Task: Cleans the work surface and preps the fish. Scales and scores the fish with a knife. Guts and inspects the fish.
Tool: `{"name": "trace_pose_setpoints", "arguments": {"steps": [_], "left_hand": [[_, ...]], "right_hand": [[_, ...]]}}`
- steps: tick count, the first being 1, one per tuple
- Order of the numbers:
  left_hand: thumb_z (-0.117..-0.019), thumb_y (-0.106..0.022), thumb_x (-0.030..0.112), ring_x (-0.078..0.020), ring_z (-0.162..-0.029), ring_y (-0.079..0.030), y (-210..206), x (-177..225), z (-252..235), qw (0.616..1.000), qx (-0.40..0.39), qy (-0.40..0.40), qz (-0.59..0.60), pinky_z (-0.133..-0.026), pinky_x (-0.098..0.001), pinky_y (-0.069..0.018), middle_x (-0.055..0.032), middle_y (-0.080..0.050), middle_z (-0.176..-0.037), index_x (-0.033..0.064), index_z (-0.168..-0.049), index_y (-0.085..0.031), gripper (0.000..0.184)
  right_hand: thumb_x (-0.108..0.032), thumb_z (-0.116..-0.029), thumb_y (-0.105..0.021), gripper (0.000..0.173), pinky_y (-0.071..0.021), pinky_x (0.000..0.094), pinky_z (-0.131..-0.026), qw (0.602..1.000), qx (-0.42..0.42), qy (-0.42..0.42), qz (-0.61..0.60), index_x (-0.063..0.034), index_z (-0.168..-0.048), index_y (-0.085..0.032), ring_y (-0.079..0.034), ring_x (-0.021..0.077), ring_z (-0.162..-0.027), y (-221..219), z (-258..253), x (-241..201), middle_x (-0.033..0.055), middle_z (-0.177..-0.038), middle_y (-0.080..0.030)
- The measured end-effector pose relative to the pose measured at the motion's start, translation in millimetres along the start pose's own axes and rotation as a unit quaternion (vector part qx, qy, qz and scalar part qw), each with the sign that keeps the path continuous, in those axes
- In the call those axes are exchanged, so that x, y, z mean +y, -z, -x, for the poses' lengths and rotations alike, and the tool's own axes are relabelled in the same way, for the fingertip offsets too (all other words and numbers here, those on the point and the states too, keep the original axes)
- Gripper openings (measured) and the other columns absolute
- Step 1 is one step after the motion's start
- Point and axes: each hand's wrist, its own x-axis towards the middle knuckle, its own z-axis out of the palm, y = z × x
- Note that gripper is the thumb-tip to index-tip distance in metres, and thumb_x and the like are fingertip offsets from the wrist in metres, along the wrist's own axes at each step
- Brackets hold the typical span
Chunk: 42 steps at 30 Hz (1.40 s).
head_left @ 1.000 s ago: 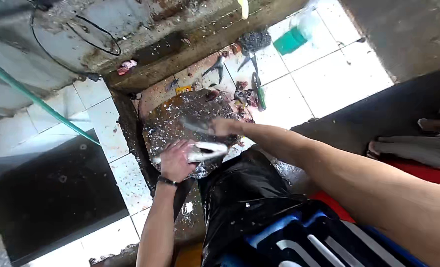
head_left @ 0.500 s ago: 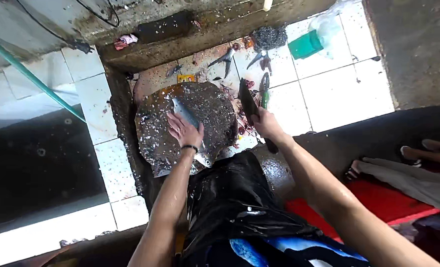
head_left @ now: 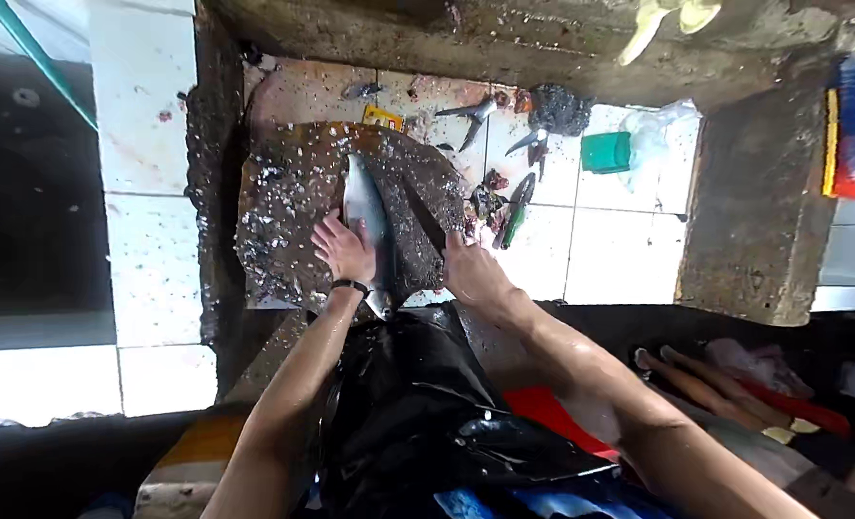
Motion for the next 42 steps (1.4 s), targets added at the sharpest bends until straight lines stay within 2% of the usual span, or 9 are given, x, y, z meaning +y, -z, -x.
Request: {"name": "trace_pose_setpoints", "arguments": {"steps": [7,14,19,22,26,31,33,36,42], "left_hand": [[-0.1077,-0.034,0.045,-0.0475,-0.139,-0.041,-16.8,6.9,-3.3,0.999,-0.005,0.008,-0.047,-0.107,-0.0675,-0.0368,-0.026,-0.047,-0.147,0.0079,-0.148,-0.045,0.056],[-0.1084,-0.033,0.042,-0.0464,-0.142,-0.039,-20.1,6.7,-3.7,0.998,-0.021,-0.001,-0.057,-0.108,-0.0668,-0.0344,-0.0247,-0.046,-0.149,0.0102,-0.15,-0.043,0.053],[-0.1079,-0.035,0.044,-0.0472,-0.148,-0.033,-18.6,13.0,-7.8,0.998,-0.046,0.025,-0.031,-0.113,-0.0697,-0.029,-0.0268,-0.04,-0.157,0.0066,-0.153,-0.04,0.059],[-0.1074,-0.036,0.045,-0.0474,-0.146,-0.035,-18.8,8.7,-6.5,0.999,-0.021,0.027,-0.032,-0.111,-0.0705,-0.0306,-0.0256,-0.042,-0.154,0.0068,-0.153,-0.041,0.059],[-0.1078,-0.037,0.045,-0.0457,-0.142,-0.041,-21.2,17.4,-5.6,0.998,-0.006,0.038,-0.042,-0.107,-0.0668,-0.0359,-0.0242,-0.046,-0.15,0.0072,-0.152,-0.042,0.058],[-0.1097,-0.033,0.043,-0.0494,-0.149,-0.03,-20.5,15.5,2.9,0.999,-0.029,0.017,-0.03,-0.112,-0.0711,-0.0305,-0.0289,-0.031,-0.16,0.0045,-0.158,-0.029,0.062],[-0.1089,-0.035,0.044,-0.0481,-0.146,-0.034,-22.2,20.1,-0.9,0.998,-0.021,0.038,-0.037,-0.111,-0.0692,-0.0323,-0.0285,-0.037,-0.157,0.0057,-0.155,-0.037,0.06],[-0.1079,-0.035,0.046,-0.0435,-0.143,-0.039,-28.4,18.6,-2.6,0.997,0.006,0.053,-0.055,-0.109,-0.0652,-0.0355,-0.0229,-0.045,-0.151,0.0104,-0.15,-0.044,0.056],[-0.1069,-0.039,0.046,-0.0461,-0.144,-0.038,-30.0,12.2,1.1,0.997,0.049,0.05,0.019,-0.111,-0.0651,-0.035,-0.0265,-0.042,-0.153,0.0085,-0.153,-0.039,0.059]], "right_hand": [[-0.015,-0.0877,-0.075,0.058,-0.0571,0.0572,-0.059,0.989,-0.02,0.072,0.131,-0.0037,-0.135,-0.044,-0.07,0.0418,-0.076,26.3,2.0,-47.2,0.0192,-0.084,-0.066],[-0.013,-0.0998,-0.056,0.049,-0.0585,0.0579,-0.067,0.98,-0.069,0.0,0.185,-0.0012,-0.143,-0.036,-0.071,0.0437,-0.086,29.0,-20.4,-91.2,0.0222,-0.094,-0.067],[-0.014,-0.0944,-0.064,0.069,-0.0582,0.0619,-0.071,0.991,-0.018,0.032,0.125,-0.0034,-0.153,-0.03,-0.071,0.0446,-0.093,7.0,-77.5,-91.9,0.0235,-0.101,-0.069],[-0.013,-0.0955,-0.062,0.057,-0.0581,0.0611,-0.07,0.989,-0.03,0.047,0.136,-0.0034,-0.145,-0.036,-0.071,0.0441,-0.094,26.5,-69.2,-105.1,0.023,-0.103,-0.068],[-0.014,-0.0912,-0.066,0.068,-0.0583,0.0613,-0.073,0.99,-0.005,0.069,0.119,-0.0042,-0.15,-0.033,-0.071,0.0438,-0.095,11.7,-92.7,-93.5,0.0229,-0.103,-0.069],[-0.013,-0.0917,-0.067,0.068,-0.0579,0.0623,-0.071,0.988,-0.012,0.079,0.131,-0.0039,-0.151,-0.035,-0.07,0.0449,-0.092,10.9,-63.3,-69.5,0.0244,-0.103,-0.068],[-0.013,-0.0959,-0.062,0.066,-0.0591,0.0608,-0.071,0.988,0.001,0.07,0.138,-0.0033,-0.152,-0.029,-0.072,0.0446,-0.089,-13.3,-77.6,-56.9,0.0238,-0.097,-0.069],[-0.015,-0.0893,-0.067,0.074,-0.0586,0.0613,-0.072,0.991,-0.007,0.077,0.108,-0.0062,-0.152,-0.029,-0.072,0.0441,-0.09,-16.1,-84.4,-49.3,0.0237,-0.098,-0.069],[-0.016,-0.0909,-0.068,0.067,-0.0579,0.0628,-0.068,0.991,-0.029,0.075,0.111,-0.0082,-0.149,-0.034,-0.071,0.0452,-0.089,-16.5,-39.7,-13.2,0.0236,-0.099,-0.068]]}}
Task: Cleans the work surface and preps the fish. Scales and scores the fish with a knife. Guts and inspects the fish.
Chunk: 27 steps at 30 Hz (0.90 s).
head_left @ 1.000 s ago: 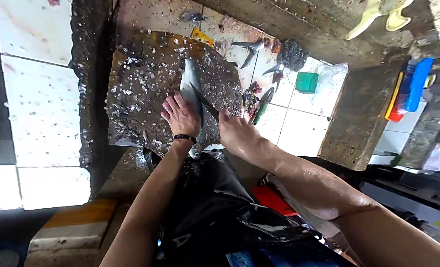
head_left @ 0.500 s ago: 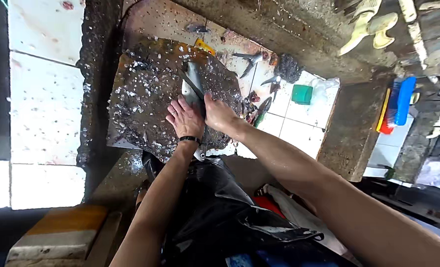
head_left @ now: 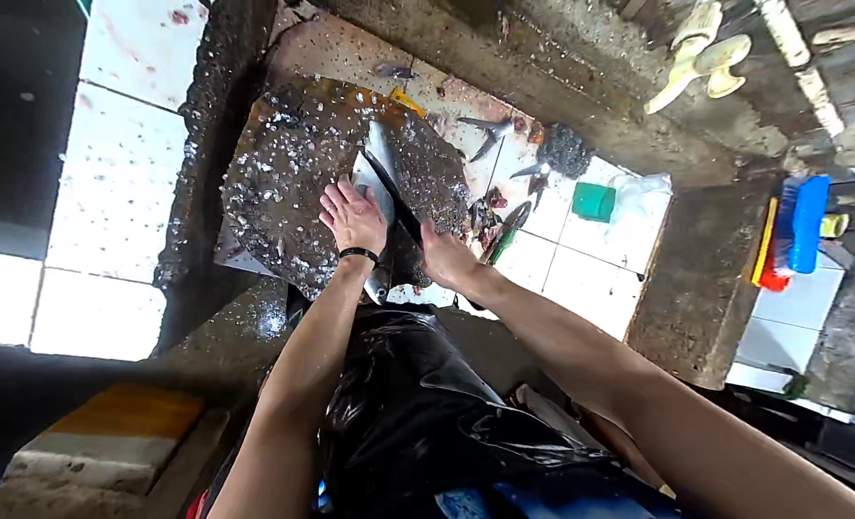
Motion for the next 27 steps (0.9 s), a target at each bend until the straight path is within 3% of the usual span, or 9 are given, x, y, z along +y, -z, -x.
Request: {"name": "trace_pose_setpoints", "arguments": {"steps": [3,6,8,12,16,21,23,25,27], "left_hand": [[-0.1032,-0.051,0.035,-0.0441,-0.13,-0.049,2.8,-18.4,2.7,0.986,0.058,-0.035,0.155,-0.106,-0.0563,-0.0443,-0.0289,-0.047,-0.142,0.0034,-0.148,-0.044,0.055],[-0.103,-0.051,0.033,-0.0482,-0.137,-0.045,7.8,-16.8,19.3,0.995,0.003,-0.009,0.104,-0.108,-0.0612,-0.0414,-0.0311,-0.045,-0.147,0.001,-0.148,-0.045,0.055],[-0.1059,-0.043,0.038,-0.0484,-0.141,-0.04,2.5,-12.5,21.4,0.998,-0.011,-0.004,0.057,-0.112,-0.0625,-0.0369,-0.03,-0.042,-0.151,0.0005,-0.149,-0.042,0.057],[-0.1064,-0.041,0.04,-0.048,-0.139,-0.043,-0.8,-10.1,22.3,1.0,0.001,-0.012,0.029,-0.11,-0.0611,-0.0385,-0.0293,-0.044,-0.148,0.0016,-0.149,-0.043,0.058],[-0.1059,-0.041,0.039,-0.0465,-0.136,-0.045,-5.2,-13.2,19.8,1.0,0.003,-0.015,0.023,-0.107,-0.0595,-0.0404,-0.0267,-0.046,-0.147,0.0032,-0.151,-0.041,0.057],[-0.106,-0.04,0.04,-0.0449,-0.134,-0.046,-7.4,-14.9,19.7,1.0,0.002,-0.026,0.012,-0.107,-0.0578,-0.04,-0.0256,-0.047,-0.146,0.0048,-0.153,-0.04,0.058],[-0.1064,-0.039,0.038,-0.0443,-0.135,-0.046,-4.8,-14.3,19.2,1.0,-0.013,-0.026,0.003,-0.108,-0.0578,-0.0387,-0.0253,-0.046,-0.147,0.0054,-0.154,-0.039,0.058],[-0.107,-0.038,0.036,-0.0439,-0.137,-0.044,-1.8,-13.9,19.0,0.999,-0.03,-0.023,-0.002,-0.108,-0.0582,-0.0388,-0.0249,-0.044,-0.15,0.0059,-0.154,-0.038,0.056],[-0.1067,-0.037,0.034,-0.0425,-0.138,-0.044,-0.9,-11.3,16.3,0.999,-0.032,-0.018,0.001,-0.108,-0.0579,-0.0393,-0.0239,-0.044,-0.15,0.0071,-0.153,-0.04,0.053]], "right_hand": [[-0.019,-0.0948,-0.066,0.054,-0.0579,0.0606,-0.073,0.998,-0.038,-0.012,0.048,-0.0059,-0.141,-0.042,-0.07,0.043,-0.094,21.2,42.6,3.3,0.0216,-0.103,-0.068],[-0.025,-0.1015,-0.058,0.046,-0.0582,0.0574,-0.067,0.997,-0.002,-0.005,0.082,-0.0073,-0.141,-0.041,-0.071,0.0403,-0.084,36.3,68.7,-11.2,0.0175,-0.09,-0.067],[-0.02,-0.1015,-0.056,0.042,-0.058,0.0569,-0.066,0.995,0.005,-0.005,0.099,-0.0077,-0.139,-0.04,-0.071,0.0401,-0.084,43.9,67.9,-25.7,0.017,-0.089,-0.067],[-0.014,-0.0932,-0.065,0.056,-0.0572,0.0584,-0.063,0.993,-0.013,-0.015,0.119,-0.0057,-0.143,-0.04,-0.071,0.0429,-0.083,45.0,51.8,-37.0,0.0204,-0.09,-0.067],[-0.017,-0.0951,-0.063,0.056,-0.0575,0.0575,-0.065,0.991,-0.018,-0.016,0.135,-0.0071,-0.145,-0.04,-0.071,0.0411,-0.084,50.9,47.7,-41.8,0.0184,-0.091,-0.067],[-0.015,-0.0894,-0.069,0.062,-0.0573,0.0577,-0.064,0.987,-0.049,-0.044,0.15,-0.0078,-0.144,-0.039,-0.071,0.0409,-0.087,58.4,45.0,-51.6,0.0181,-0.093,-0.067],[-0.015,-0.0924,-0.066,0.057,-0.0575,0.0586,-0.066,0.985,-0.058,-0.054,0.155,-0.0072,-0.142,-0.039,-0.071,0.0423,-0.089,60.1,39.8,-62.5,0.0191,-0.096,-0.067],[-0.016,-0.0947,-0.064,0.06,-0.0581,0.0598,-0.069,0.988,-0.05,-0.052,0.133,-0.0053,-0.146,-0.035,-0.071,0.0429,-0.09,50.1,16.0,-71.2,0.0206,-0.098,-0.068],[-0.016,-0.091,-0.067,0.068,-0.0587,0.06,-0.07,0.995,-0.01,-0.034,0.09,-0.0045,-0.149,-0.034,-0.072,0.0421,-0.09,33.5,-21.8,-70.6,0.0209,-0.101,-0.069]]}}
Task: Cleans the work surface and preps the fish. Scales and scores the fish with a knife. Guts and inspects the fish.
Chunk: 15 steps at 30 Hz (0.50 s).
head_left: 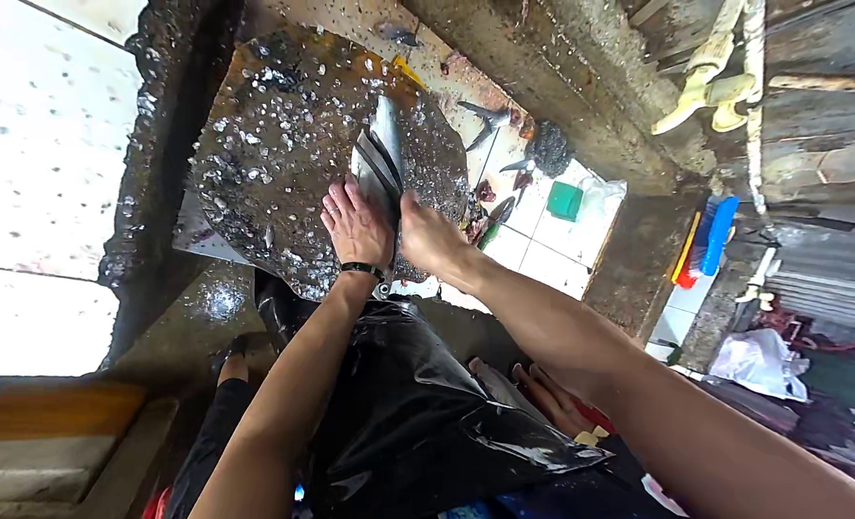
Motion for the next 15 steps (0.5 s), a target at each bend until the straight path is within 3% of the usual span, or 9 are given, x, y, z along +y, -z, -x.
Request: {"name": "trace_pose_setpoints", "arguments": {"steps": [3,6,8,11,13,15], "left_hand": [[-0.1067,-0.038,0.035,-0.0422,-0.137,-0.046,1.0,3.5,2.1,1.0,0.002,0.012,-0.012,-0.107,-0.0576,-0.0396,-0.0235,-0.046,-0.149,0.0075,-0.153,-0.04,0.054],[-0.1062,-0.037,0.037,-0.0446,-0.139,-0.043,-1.5,1.0,11.3,1.0,-0.011,0.012,-0.012,-0.109,-0.0608,-0.0367,-0.0249,-0.042,-0.153,0.0056,-0.154,-0.038,0.058],[-0.1078,-0.035,0.04,-0.0465,-0.142,-0.039,1.5,-0.2,4.8,1.0,-0.016,0.004,-0.008,-0.111,-0.064,-0.0368,-0.0273,-0.036,-0.156,0.0035,-0.154,-0.034,0.059],[-0.1078,-0.032,0.042,-0.0434,-0.143,-0.04,-1.7,4.5,8.2,0.999,-0.018,0.036,-0.021,-0.113,-0.0613,-0.0347,-0.0239,-0.041,-0.155,0.0067,-0.152,-0.041,0.057],[-0.108,-0.032,0.042,-0.044,-0.145,-0.038,-0.2,8.5,-2.7,0.999,-0.011,0.045,-0.017,-0.115,-0.0621,-0.0325,-0.0238,-0.04,-0.156,0.0068,-0.153,-0.04,0.058],[-0.1075,-0.035,0.042,-0.0435,-0.145,-0.038,-0.1,4.9,7.5,0.999,-0.007,0.046,0.009,-0.113,-0.0626,-0.0336,-0.0236,-0.04,-0.156,0.008,-0.154,-0.039,0.057]], "right_hand": [[-0.017,-0.0914,-0.067,0.073,-0.0587,0.0586,-0.072,0.999,0.013,0.019,-0.024,-0.0062,-0.153,-0.03,-0.072,0.0406,-0.092,-4.8,-16.5,2.3,0.0196,-0.1,-0.07],[-0.017,-0.0923,-0.065,0.07,-0.0586,0.0597,-0.072,1.0,0.0,0.025,-0.019,-0.006,-0.153,-0.031,-0.071,0.0413,-0.091,-2.3,10.3,9.8,0.0204,-0.1,-0.069],[-0.014,-0.089,-0.071,0.077,-0.0583,0.0613,-0.067,0.999,0.027,0.022,-0.037,-0.004,-0.153,-0.029,-0.071,0.0441,-0.086,-17.1,7.9,12.7,0.0229,-0.096,-0.069],[-0.014,-0.0916,-0.068,0.076,-0.0583,0.0602,-0.064,0.997,0.044,0.019,-0.065,-0.0069,-0.154,-0.025,-0.072,0.044,-0.08,-51.6,-2.3,24.5,0.0228,-0.088,-0.068],[-0.017,-0.0904,-0.067,0.08,-0.0585,0.0613,-0.072,0.997,0.027,0.03,-0.064,-0.0095,-0.157,-0.024,-0.072,0.0428,-0.088,-40.3,-15.1,28.7,0.0222,-0.097,-0.07],[-0.02,-0.0953,-0.063,0.069,-0.0585,0.0617,-0.073,0.998,0.009,0.041,-0.049,-0.0093,-0.154,-0.029,-0.072,0.0424,-0.089,-35.7,7.3,39.0,0.0215,-0.098,-0.069]]}}
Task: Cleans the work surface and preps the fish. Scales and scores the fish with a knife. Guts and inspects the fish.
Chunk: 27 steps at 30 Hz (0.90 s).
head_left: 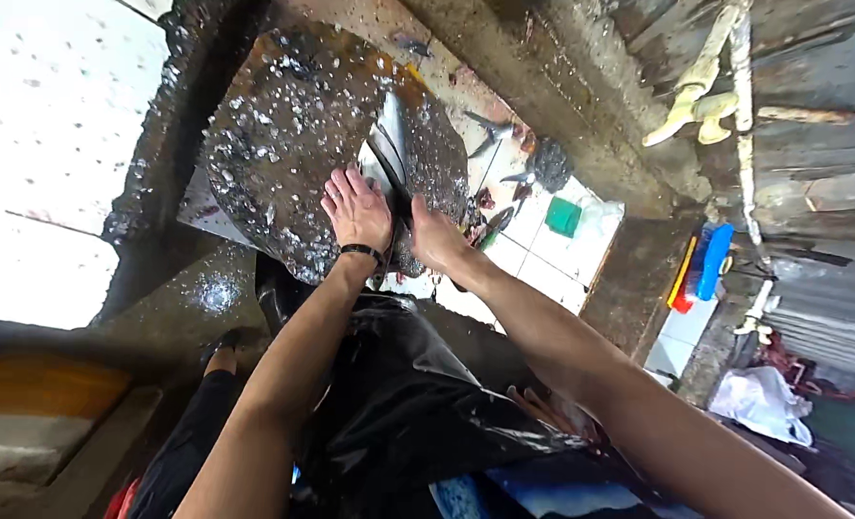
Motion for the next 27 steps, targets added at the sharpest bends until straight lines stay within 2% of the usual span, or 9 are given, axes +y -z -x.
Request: {"name": "trace_pose_setpoints", "arguments": {"steps": [3,5,7,11,15,18,22,25,27], "left_hand": [[-0.106,-0.046,0.04,-0.0447,-0.139,-0.042,7.9,-12.3,4.1,0.992,0.033,-0.007,0.123,-0.104,-0.0668,-0.0376,-0.0244,-0.046,-0.148,0.0105,-0.154,-0.038,0.057],[-0.1052,-0.046,0.041,-0.0452,-0.137,-0.043,4.6,-19.9,16.2,0.989,0.035,-0.011,0.141,-0.103,-0.0671,-0.0378,-0.0245,-0.046,-0.146,0.01,-0.154,-0.038,0.058],[-0.1053,-0.046,0.039,-0.0458,-0.137,-0.043,-3.9,-21.7,29.4,0.993,0.04,-0.011,0.114,-0.103,-0.0662,-0.0382,-0.0243,-0.045,-0.148,0.0084,-0.153,-0.039,0.058],[-0.1061,-0.045,0.039,-0.0443,-0.136,-0.044,-11.7,-19.8,31.0,0.995,0.066,-0.012,0.073,-0.104,-0.0646,-0.0388,-0.0224,-0.045,-0.148,0.0098,-0.154,-0.039,0.056],[-0.1067,-0.042,0.036,-0.0434,-0.138,-0.044,-12.1,-16.7,30.9,0.998,0.051,-0.019,0.037,-0.104,-0.0629,-0.0388,-0.0221,-0.043,-0.151,0.0103,-0.157,-0.035,0.057],[-0.1065,-0.041,0.032,-0.0426,-0.139,-0.043,-8.8,-13.3,29.9,1.0,0.028,-0.006,0.008,-0.104,-0.0611,-0.0394,-0.0217,-0.042,-0.153,0.0075,-0.157,-0.035,0.056],[-0.1073,-0.039,0.035,-0.0434,-0.14,-0.042,-11.1,-12.5,27.9,0.999,0.038,0.007,0.012,-0.105,-0.0638,-0.0388,-0.0213,-0.042,-0.154,0.0119,-0.156,-0.037,0.054],[-0.1071,-0.039,0.035,-0.0459,-0.143,-0.039,-13.1,-14.7,41.7,0.999,0.03,-0.003,0.017,-0.106,-0.066,-0.0377,-0.0252,-0.036,-0.158,0.0087,-0.158,-0.032,0.058],[-0.1084,-0.037,0.036,-0.0489,-0.142,-0.038,-12.3,-13.5,31.2,0.999,0.039,-0.012,0.014,-0.105,-0.068,-0.0392,-0.0281,-0.034,-0.157,0.0052,-0.158,-0.029,0.058]], "right_hand": [[-0.026,-0.1034,-0.054,0.044,-0.0579,0.0581,-0.065,0.998,0.023,0.015,0.048,-0.0095,-0.142,-0.041,-0.071,0.0395,-0.081,18.5,47.0,7.5,0.0174,-0.087,-0.067],[-0.028,-0.1048,-0.051,0.047,-0.0583,0.0558,-0.065,0.997,0.029,0.021,0.072,-0.0083,-0.146,-0.039,-0.071,0.038,-0.079,26.2,70.2,6.5,0.0155,-0.083,-0.067],[-0.028,-0.1044,-0.052,0.045,-0.058,0.0546,-0.063,0.995,0.019,0.021,0.098,-0.0082,-0.143,-0.039,-0.071,0.0373,-0.077,25.0,78.9,2.4,0.0144,-0.08,-0.066],[-0.021,-0.0944,-0.066,0.058,-0.0576,0.0578,-0.068,0.992,-0.023,-0.006,0.124,-0.0073,-0.144,-0.038,-0.071,0.0405,-0.086,23.0,71.4,-6.6,0.0171,-0.088,-0.067],[-0.017,-0.0945,-0.064,0.055,-0.0574,0.0596,-0.067,0.991,-0.033,-0.021,0.125,-0.007,-0.142,-0.039,-0.071,0.0424,-0.088,29.8,66.2,-20.9,0.02,-0.095,-0.068],[-0.015,-0.094,-0.064,0.058,-0.0584,0.0603,-0.07,0.996,-0.01,-0.009,0.087,-0.0062,-0.144,-0.035,-0.072,0.0428,-0.092,17.1,17.9,-39.3,0.0213,-0.103,-0.068],[-0.013,-0.0899,-0.067,0.071,-0.0581,0.0608,-0.072,0.999,0.009,0.017,0.048,-0.0082,-0.151,-0.03,-0.071,0.0426,-0.095,14.4,-11.5,-39.9,0.0211,-0.103,-0.069],[-0.013,-0.0869,-0.071,0.081,-0.058,0.062,-0.073,0.998,-0.017,0.01,0.054,-0.006,-0.155,-0.027,-0.07,0.0441,-0.095,13.6,17.1,-30.2,0.0235,-0.107,-0.067],[-0.014,-0.0874,-0.074,0.085,-0.0578,0.0617,-0.067,0.999,0.02,0.015,0.043,-0.0053,-0.156,-0.024,-0.071,0.0444,-0.084,-6.4,5.1,-21.5,0.0235,-0.095,-0.068]]}}
